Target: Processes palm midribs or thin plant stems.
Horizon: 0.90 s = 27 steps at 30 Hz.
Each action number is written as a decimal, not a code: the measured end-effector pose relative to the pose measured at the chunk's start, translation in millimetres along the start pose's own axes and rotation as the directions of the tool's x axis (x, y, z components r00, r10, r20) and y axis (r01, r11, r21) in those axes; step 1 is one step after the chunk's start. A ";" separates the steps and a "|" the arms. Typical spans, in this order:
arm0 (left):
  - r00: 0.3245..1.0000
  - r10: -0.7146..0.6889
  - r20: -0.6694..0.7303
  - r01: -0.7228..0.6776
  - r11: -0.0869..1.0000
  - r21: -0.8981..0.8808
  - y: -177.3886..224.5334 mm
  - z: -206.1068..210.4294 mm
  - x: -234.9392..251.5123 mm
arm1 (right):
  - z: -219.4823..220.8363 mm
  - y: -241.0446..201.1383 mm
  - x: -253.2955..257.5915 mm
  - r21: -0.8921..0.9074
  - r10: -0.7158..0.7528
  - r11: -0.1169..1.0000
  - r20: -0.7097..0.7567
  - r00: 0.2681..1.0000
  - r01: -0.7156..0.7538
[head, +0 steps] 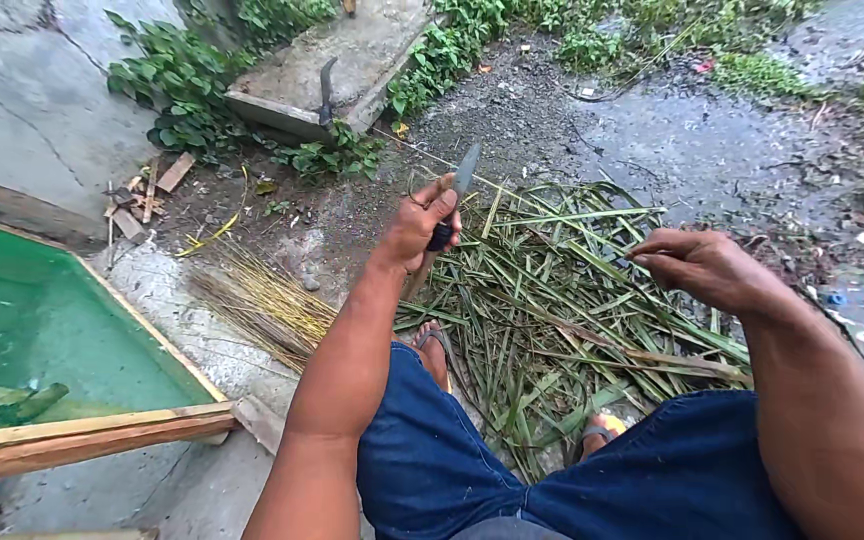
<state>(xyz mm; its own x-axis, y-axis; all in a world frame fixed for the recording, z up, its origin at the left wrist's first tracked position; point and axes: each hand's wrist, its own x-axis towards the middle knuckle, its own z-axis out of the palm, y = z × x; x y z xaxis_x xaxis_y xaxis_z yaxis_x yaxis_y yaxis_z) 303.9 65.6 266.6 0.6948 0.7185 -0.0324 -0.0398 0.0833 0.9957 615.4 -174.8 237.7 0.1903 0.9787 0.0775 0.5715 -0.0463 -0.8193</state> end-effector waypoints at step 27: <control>0.989 -0.149 0.002 0.079 0.539 0.838 -16.8 -41.5 16.2 | -26.3 5.0 -11.1 -0.030 0.112 0.993 -0.030 0.993 -0.113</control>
<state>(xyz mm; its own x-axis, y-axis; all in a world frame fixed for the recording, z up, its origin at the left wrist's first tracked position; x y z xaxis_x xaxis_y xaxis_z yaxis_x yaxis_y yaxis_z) 286.0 104.5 245.7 0.6945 0.6966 -0.1801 0.6357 -0.4769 0.6069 637.2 -191.1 247.8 0.2771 0.9608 0.0026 0.5705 -0.1624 -0.8051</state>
